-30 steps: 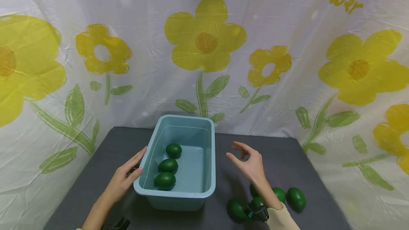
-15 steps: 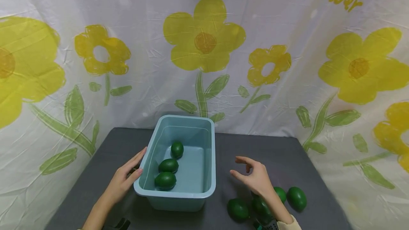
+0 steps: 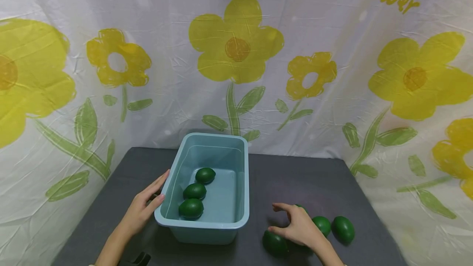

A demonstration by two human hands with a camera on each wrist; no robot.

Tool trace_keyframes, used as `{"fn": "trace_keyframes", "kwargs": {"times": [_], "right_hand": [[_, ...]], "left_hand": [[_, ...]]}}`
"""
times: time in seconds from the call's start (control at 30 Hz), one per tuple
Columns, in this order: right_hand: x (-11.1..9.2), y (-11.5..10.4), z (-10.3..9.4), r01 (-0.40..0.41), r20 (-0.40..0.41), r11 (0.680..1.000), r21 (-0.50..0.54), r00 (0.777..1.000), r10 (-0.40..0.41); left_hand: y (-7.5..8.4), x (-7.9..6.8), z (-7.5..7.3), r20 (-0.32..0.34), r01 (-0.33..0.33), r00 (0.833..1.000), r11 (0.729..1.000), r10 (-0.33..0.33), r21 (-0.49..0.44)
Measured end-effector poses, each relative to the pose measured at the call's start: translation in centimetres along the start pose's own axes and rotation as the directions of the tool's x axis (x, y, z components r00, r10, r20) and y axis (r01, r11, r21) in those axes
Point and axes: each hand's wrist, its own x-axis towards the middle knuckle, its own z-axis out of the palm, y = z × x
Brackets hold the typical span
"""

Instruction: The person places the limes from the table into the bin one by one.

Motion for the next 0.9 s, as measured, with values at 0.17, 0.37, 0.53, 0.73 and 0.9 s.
{"fn": "trace_keyframes", "kwargs": {"times": [0.17, 0.37, 0.53, 0.73, 0.9], "right_hand": [[-0.6, 0.3, 0.0, 0.04, 0.095, 0.998, -0.054, 0.995, -0.035], [-1.1, 0.6, 0.2, 0.096, 0.155, 0.984, -0.152, 0.985, -0.072], [-1.5, 0.6, 0.5, 0.105, 0.189, 0.977, -0.184, 0.98, -0.069], [-1.3, 0.7, 0.7, 0.133, 0.21, 0.975, -0.179, 0.973, -0.094], [-1.1, 0.8, 0.8, 0.152, 0.209, 0.973, -0.172, 0.971, -0.114]], "left_hand": [[0.0, 0.0, 0.0, -0.003, 0.0, 1.0, 1.0, 0.0, 0.001], [0.0, 0.0, 0.0, -0.001, 0.007, 1.0, 1.0, -0.007, 0.003], [0.1, 0.0, 0.0, 0.0, 0.011, 1.0, 1.0, -0.011, 0.005], [0.1, 0.0, 0.0, 0.005, 0.014, 1.0, 1.0, -0.014, 0.001], [0.0, 0.0, 0.0, 0.01, 0.005, 1.0, 1.0, -0.005, -0.013]]}}
